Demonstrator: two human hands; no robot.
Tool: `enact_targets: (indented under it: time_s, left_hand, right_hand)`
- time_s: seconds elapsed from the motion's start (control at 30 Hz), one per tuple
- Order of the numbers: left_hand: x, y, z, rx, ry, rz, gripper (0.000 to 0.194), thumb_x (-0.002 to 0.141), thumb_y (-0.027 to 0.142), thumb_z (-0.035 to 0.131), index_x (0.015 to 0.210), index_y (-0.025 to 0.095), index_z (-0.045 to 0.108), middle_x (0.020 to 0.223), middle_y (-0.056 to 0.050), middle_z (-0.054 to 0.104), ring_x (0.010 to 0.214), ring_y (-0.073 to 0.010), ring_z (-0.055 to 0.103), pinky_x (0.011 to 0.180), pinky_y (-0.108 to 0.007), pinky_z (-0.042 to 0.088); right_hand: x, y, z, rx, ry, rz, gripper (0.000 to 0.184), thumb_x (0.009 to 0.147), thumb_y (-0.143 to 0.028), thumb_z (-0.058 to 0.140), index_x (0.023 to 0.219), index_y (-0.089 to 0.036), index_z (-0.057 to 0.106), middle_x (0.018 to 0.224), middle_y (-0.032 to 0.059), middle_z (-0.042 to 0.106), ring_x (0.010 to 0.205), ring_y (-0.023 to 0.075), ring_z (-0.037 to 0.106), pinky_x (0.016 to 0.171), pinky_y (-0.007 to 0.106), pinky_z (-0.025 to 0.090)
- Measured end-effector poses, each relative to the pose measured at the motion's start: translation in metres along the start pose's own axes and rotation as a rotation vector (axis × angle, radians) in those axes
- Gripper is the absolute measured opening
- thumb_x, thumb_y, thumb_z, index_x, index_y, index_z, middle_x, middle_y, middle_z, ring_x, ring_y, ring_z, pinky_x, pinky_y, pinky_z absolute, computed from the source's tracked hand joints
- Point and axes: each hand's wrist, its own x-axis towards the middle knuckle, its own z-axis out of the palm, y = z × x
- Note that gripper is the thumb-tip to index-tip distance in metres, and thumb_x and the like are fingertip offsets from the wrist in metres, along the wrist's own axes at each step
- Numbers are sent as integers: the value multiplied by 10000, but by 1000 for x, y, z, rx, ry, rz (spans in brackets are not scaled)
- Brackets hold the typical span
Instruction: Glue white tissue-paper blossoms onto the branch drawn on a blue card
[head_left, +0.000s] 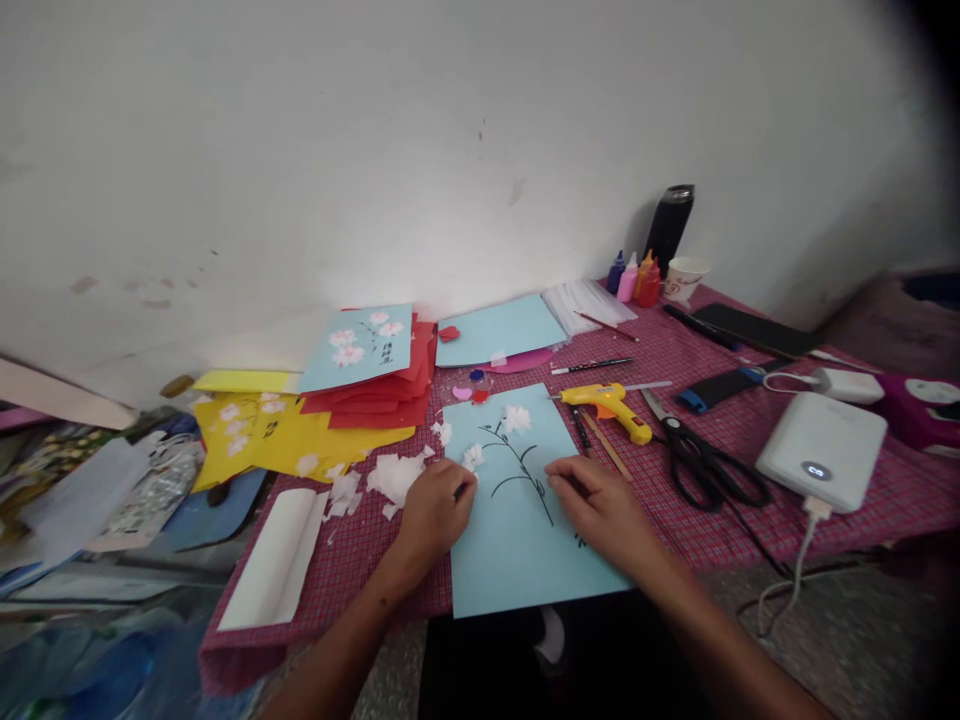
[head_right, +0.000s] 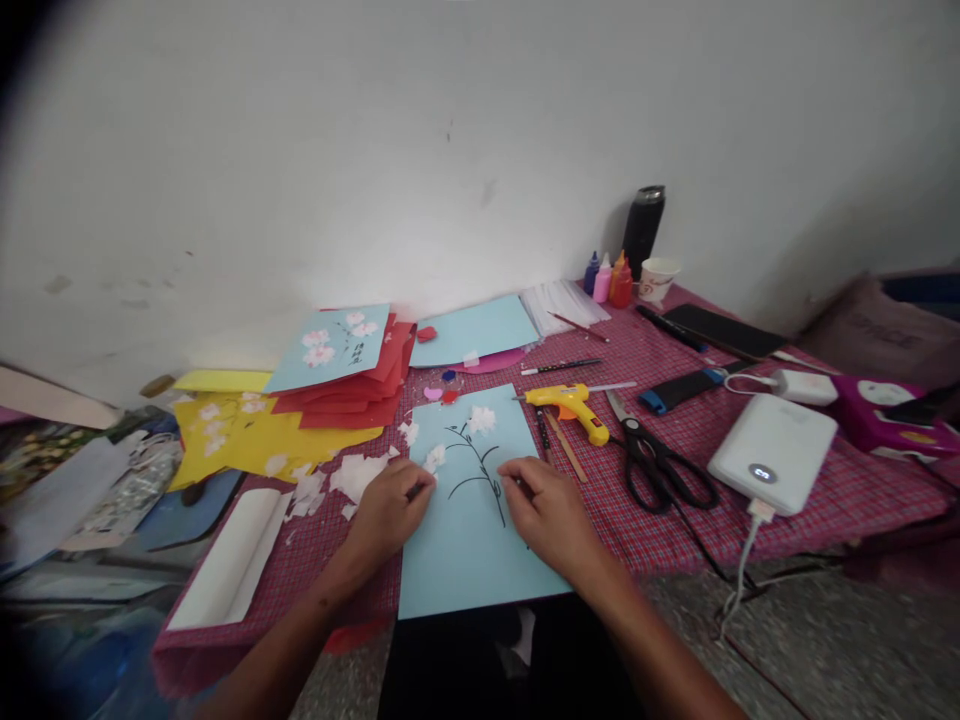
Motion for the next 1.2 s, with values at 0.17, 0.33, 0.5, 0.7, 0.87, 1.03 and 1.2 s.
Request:
enact_targets:
  time_s: [0.17,0.33,0.5,0.7,0.87,1.03,1.2]
  left_hand:
    - [5,-3,1,1,2,5,132,861,152,543,802,197,653,823,-40,671,827,-187,607,771,-309,456]
    - [10,-4,-1,6,-19,-9,129,853,149,547,783,192,646,807,-33,670,801,-184,603,754,-309,445]
    - [13,-3,0,26,-20,-17,132,865,168,542,791,195,648,811,-38,675,808,-189,610,756,-311,443]
    - [11,-4,1,67,-21,7,126,859,174,531,774,199,621,794,-36,655,790,-191,594,741,-313,431]
    - [5,-6,-2,48,-15,-11,92,820,171,558,881,207,617,804,-25,630,790,-191,585,723,-308,432]
    - [6,-5,-1,7,-13,-21,245,813,204,590,1057,204,614,861,-31,637,815,-196,593,759,-322,451]
    - [12,-5,4,71,-7,-3,97,843,238,590,924,203,630,868,-40,649,823,-201,592,770,-328,441]
  right_hand:
    - [0,0,0,-1,-8,1,161,919,-245,512,947,-220,669,919,49,715,856,208,664,783,348,518]
    - [0,0,0,2,-11,1,167,917,-237,509,948,-215,671,921,49,715,864,208,665,787,344,514]
    - [-1,2,0,-1,-14,3,169,919,-241,506,947,-222,672,922,46,716,866,210,667,787,341,514]
    - [-1,1,0,3,-20,2,158,928,-240,506,943,-225,662,920,44,710,866,207,663,792,345,509]
    - [0,2,-1,9,-33,0,154,928,-236,506,940,-222,659,912,41,706,859,203,659,782,339,506]
    - [0,2,0,7,-29,3,159,930,-237,504,945,-219,661,922,46,710,865,206,659,786,344,504]
    - [-1,0,-1,0,-31,3,168,928,-230,501,942,-221,668,917,41,714,859,200,663,780,330,504]
